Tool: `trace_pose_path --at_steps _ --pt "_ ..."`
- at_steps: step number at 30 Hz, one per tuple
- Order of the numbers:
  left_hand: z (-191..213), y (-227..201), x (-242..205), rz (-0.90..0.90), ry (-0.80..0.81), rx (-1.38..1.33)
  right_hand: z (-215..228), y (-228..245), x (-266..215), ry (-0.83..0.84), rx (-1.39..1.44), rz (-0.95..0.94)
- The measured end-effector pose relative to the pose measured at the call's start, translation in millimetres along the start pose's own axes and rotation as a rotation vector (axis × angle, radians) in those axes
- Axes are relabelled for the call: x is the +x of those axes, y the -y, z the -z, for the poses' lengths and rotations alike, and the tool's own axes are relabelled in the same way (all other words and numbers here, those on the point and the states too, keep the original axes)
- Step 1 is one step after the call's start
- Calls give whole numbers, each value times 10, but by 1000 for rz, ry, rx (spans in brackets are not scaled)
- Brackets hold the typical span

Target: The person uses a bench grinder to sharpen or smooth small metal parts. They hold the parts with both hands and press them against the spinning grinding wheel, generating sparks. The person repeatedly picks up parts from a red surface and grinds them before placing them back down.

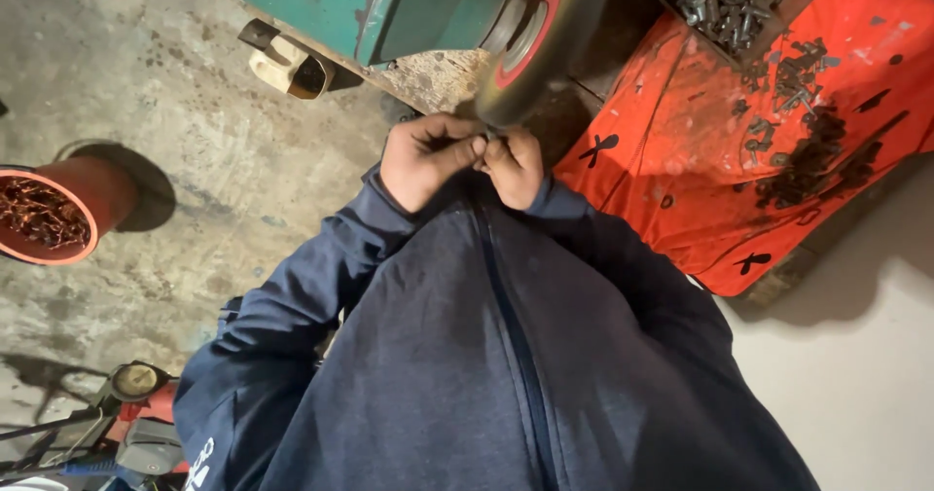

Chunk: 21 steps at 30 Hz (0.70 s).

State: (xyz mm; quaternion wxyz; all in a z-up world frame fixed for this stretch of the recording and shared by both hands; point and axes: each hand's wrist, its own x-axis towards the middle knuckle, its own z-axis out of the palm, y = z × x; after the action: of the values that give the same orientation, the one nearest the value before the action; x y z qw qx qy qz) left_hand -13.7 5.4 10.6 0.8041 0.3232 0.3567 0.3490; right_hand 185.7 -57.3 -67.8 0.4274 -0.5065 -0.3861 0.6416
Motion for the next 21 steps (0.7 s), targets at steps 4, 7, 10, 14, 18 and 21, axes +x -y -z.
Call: trace_pose_path --at_steps 4,7,10,14,18,21 --pt "-106 -201 -100 -30 106 88 74 241 -90 94 -264 277" --pt "-148 -263 -137 -90 158 236 125 359 -147 43 -327 445" --pt "-164 -245 -155 -20 203 240 168 517 -163 65 -460 517" --pt "-253 -226 -110 -119 242 514 348 369 -295 65 -678 445" --pt "-236 114 -58 -118 280 680 476 168 -538 74 -651 366" --pt "-338 194 24 -44 325 768 510 184 -721 44 -595 236"
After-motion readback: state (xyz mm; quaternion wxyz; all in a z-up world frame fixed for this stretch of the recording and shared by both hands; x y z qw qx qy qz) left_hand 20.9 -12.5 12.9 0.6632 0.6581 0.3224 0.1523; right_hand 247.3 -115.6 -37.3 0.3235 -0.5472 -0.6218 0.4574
